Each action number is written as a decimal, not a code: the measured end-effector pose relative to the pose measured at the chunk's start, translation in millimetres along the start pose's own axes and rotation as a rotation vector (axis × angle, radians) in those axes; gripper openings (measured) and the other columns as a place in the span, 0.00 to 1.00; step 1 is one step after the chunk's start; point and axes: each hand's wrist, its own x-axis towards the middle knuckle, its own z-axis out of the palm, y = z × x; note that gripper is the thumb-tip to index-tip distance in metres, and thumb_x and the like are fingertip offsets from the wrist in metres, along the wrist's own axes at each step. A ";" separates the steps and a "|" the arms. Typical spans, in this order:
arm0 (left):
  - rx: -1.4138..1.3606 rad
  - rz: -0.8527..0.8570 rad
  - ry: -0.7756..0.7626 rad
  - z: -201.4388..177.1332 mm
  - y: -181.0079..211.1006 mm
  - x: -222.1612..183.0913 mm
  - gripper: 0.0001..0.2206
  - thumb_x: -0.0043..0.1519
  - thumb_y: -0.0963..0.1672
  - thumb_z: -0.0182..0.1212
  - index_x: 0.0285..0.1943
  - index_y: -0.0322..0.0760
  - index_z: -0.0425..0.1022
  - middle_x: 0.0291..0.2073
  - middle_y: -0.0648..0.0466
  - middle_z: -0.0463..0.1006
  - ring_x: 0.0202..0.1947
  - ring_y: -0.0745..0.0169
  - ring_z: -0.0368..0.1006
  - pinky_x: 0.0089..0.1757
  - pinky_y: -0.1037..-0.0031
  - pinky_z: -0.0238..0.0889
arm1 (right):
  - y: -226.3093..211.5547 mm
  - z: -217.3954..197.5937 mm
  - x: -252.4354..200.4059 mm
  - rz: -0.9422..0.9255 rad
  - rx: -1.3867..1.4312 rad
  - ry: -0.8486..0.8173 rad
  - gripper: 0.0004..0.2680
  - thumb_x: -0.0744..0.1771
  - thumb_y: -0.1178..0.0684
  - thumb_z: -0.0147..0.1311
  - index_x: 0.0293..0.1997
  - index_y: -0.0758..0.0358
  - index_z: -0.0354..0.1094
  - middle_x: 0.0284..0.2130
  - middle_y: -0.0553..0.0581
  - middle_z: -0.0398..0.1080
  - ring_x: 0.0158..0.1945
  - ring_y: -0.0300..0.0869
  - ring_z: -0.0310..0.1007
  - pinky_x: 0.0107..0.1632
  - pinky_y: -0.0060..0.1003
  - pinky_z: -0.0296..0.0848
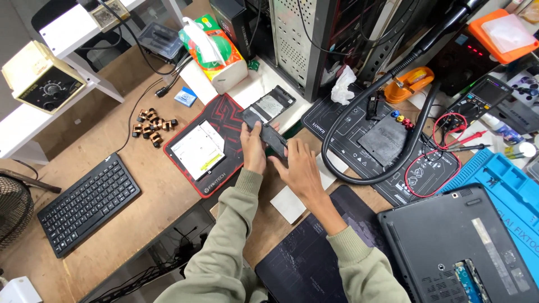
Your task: Removing screws from the back panel of a laptop and extracting the optical drive using a screwdriver.
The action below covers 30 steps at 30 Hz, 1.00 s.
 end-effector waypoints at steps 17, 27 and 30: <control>0.636 0.583 0.071 -41.1 -65.6 38.0 0.22 0.72 0.43 0.50 0.76 0.40 0.61 0.63 0.42 0.62 0.69 0.41 0.59 0.67 0.61 0.56 | 16.4 66.4 70.1 -0.024 -0.207 -0.022 0.15 0.65 0.45 0.59 0.47 0.61 0.57 0.40 0.59 0.65 0.49 0.54 0.64 0.53 0.49 0.61; 0.718 0.624 0.002 -36.0 -63.1 34.3 0.20 0.73 0.44 0.47 0.74 0.36 0.63 0.63 0.40 0.66 0.69 0.39 0.60 0.66 0.54 0.53 | 22.8 25.6 44.2 -0.060 -0.183 0.072 0.13 0.70 0.39 0.49 0.43 0.59 0.60 0.37 0.56 0.61 0.41 0.53 0.69 0.45 0.49 0.67; 0.736 0.753 -0.074 -31.7 -63.7 33.4 0.19 0.73 0.43 0.48 0.72 0.34 0.65 0.63 0.35 0.66 0.68 0.30 0.60 0.65 0.48 0.52 | 7.3 -33.9 26.5 0.139 0.111 -0.071 0.15 0.72 0.36 0.43 0.44 0.59 0.57 0.30 0.60 0.67 0.34 0.61 0.76 0.40 0.54 0.73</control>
